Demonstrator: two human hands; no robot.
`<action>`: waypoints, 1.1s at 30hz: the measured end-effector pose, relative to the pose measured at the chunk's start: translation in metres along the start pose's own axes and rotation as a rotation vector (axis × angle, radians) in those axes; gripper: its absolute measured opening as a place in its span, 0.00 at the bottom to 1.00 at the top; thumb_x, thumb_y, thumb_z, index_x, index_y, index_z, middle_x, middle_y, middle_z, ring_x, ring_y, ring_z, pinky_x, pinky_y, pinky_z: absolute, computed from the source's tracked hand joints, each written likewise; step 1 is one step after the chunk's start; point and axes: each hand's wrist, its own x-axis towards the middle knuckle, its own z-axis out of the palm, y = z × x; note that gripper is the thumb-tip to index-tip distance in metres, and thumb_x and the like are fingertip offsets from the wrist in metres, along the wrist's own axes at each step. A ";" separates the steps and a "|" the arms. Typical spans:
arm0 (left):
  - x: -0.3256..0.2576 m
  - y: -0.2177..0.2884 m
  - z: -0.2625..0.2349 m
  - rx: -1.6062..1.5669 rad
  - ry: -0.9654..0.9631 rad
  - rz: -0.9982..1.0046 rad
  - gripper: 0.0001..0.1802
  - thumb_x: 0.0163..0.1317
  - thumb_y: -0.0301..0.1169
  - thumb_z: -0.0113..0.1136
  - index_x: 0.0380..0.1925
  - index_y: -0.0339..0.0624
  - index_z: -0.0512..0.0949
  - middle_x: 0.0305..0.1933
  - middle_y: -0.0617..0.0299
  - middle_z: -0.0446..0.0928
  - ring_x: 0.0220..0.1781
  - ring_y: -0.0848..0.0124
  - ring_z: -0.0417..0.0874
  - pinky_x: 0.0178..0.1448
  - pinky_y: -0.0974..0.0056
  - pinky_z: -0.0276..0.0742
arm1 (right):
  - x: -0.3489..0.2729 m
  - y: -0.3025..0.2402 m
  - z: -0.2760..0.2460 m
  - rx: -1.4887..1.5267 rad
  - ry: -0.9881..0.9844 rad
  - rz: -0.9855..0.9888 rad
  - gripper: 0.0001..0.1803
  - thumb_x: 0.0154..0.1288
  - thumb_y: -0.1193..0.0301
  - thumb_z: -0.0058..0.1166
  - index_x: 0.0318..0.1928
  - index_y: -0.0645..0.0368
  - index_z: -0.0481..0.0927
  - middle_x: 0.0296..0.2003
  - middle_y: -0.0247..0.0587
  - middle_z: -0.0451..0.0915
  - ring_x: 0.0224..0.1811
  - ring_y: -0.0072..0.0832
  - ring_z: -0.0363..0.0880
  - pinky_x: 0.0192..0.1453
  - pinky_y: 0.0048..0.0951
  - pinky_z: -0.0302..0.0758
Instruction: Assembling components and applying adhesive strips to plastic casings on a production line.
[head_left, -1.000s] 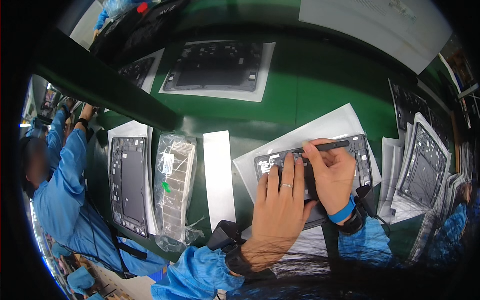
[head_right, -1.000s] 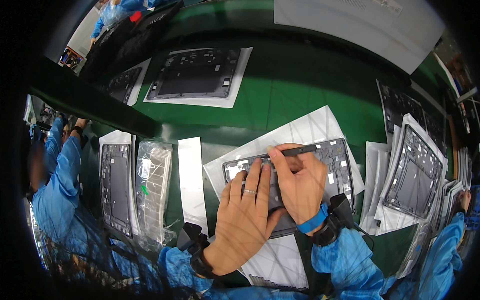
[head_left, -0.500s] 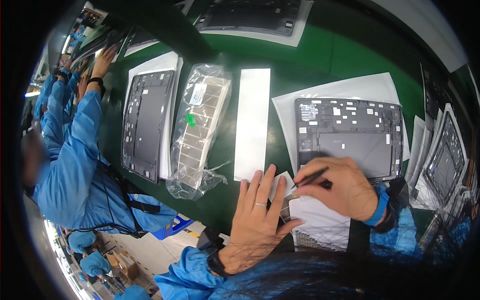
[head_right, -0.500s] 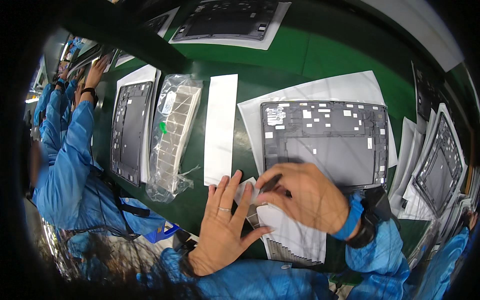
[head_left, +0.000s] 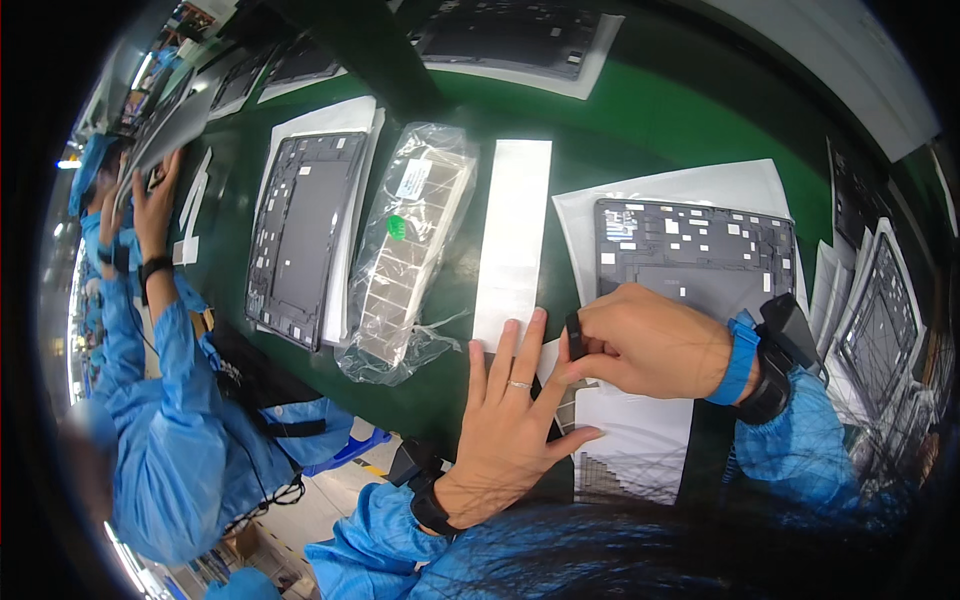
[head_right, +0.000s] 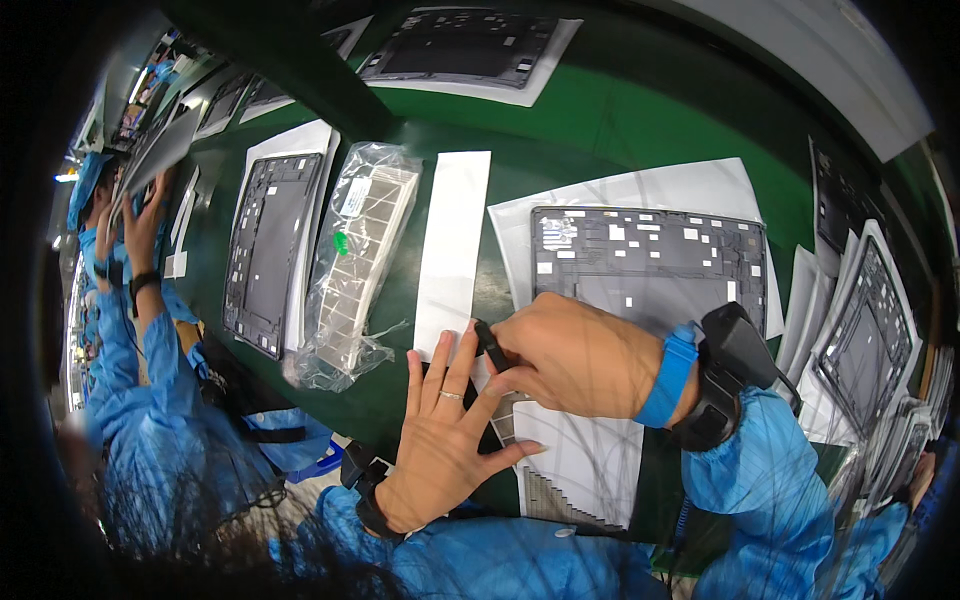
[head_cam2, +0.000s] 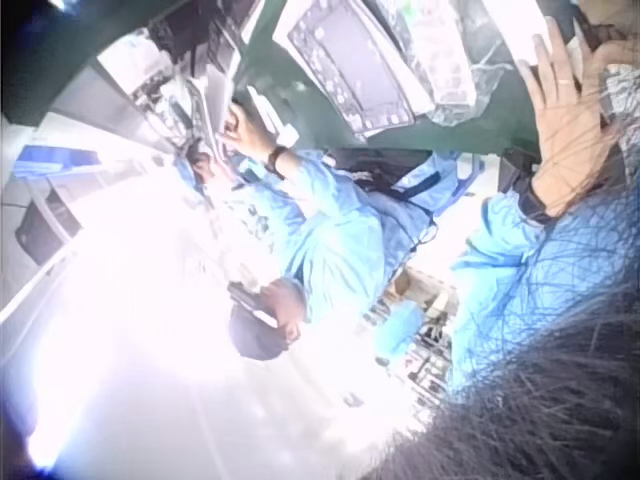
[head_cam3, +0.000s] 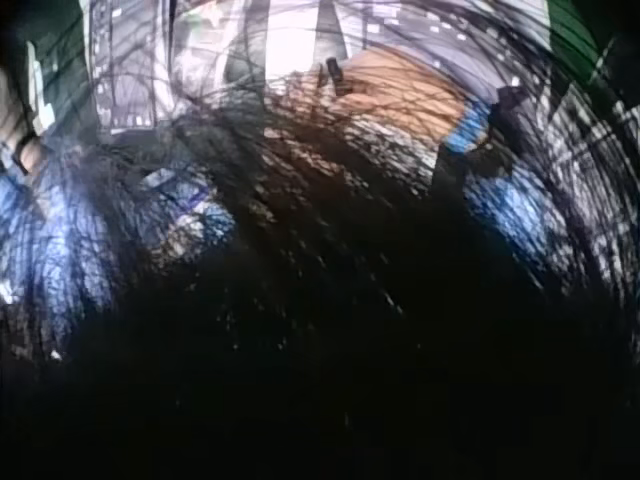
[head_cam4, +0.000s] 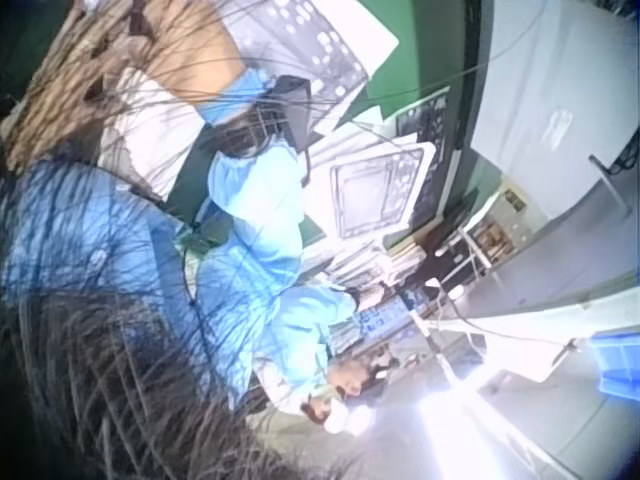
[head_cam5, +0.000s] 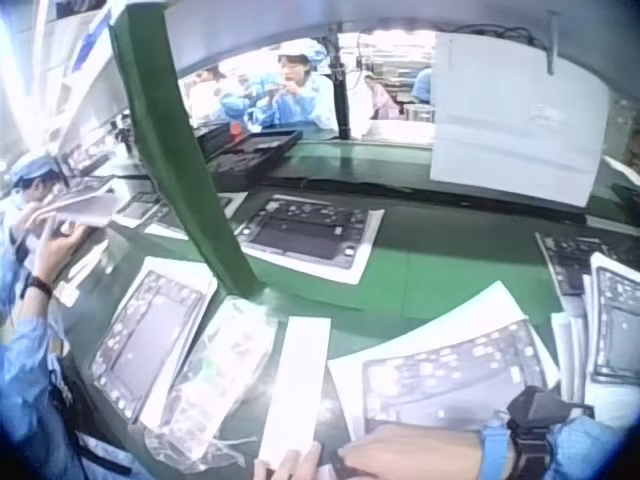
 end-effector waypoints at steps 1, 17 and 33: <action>0.002 0.001 0.000 -0.008 0.000 0.016 0.55 0.53 0.56 0.79 0.79 0.48 0.69 0.86 0.37 0.54 0.86 0.34 0.56 0.82 0.24 0.51 | -0.005 -0.001 -0.002 -0.005 0.009 0.014 0.12 0.66 0.66 0.73 0.42 0.62 0.88 0.31 0.49 0.85 0.30 0.39 0.86 0.36 0.36 0.80; 0.138 0.106 0.052 -0.043 -0.026 0.460 0.48 0.65 0.50 0.70 0.75 0.27 0.67 0.83 0.44 0.61 0.83 0.44 0.63 0.86 0.41 0.56 | -0.127 0.084 0.013 0.479 1.861 0.433 0.14 0.78 0.67 0.65 0.51 0.67 0.84 0.44 0.42 0.88 0.47 0.28 0.89 0.51 0.27 0.86; 0.170 0.122 0.058 0.056 -0.018 0.439 0.48 0.58 0.54 0.75 0.72 0.36 0.73 0.80 0.51 0.65 0.79 0.49 0.67 0.80 0.34 0.64 | -0.132 0.087 0.015 0.557 1.807 0.501 0.13 0.78 0.68 0.66 0.51 0.66 0.82 0.42 0.40 0.88 0.43 0.24 0.89 0.46 0.25 0.83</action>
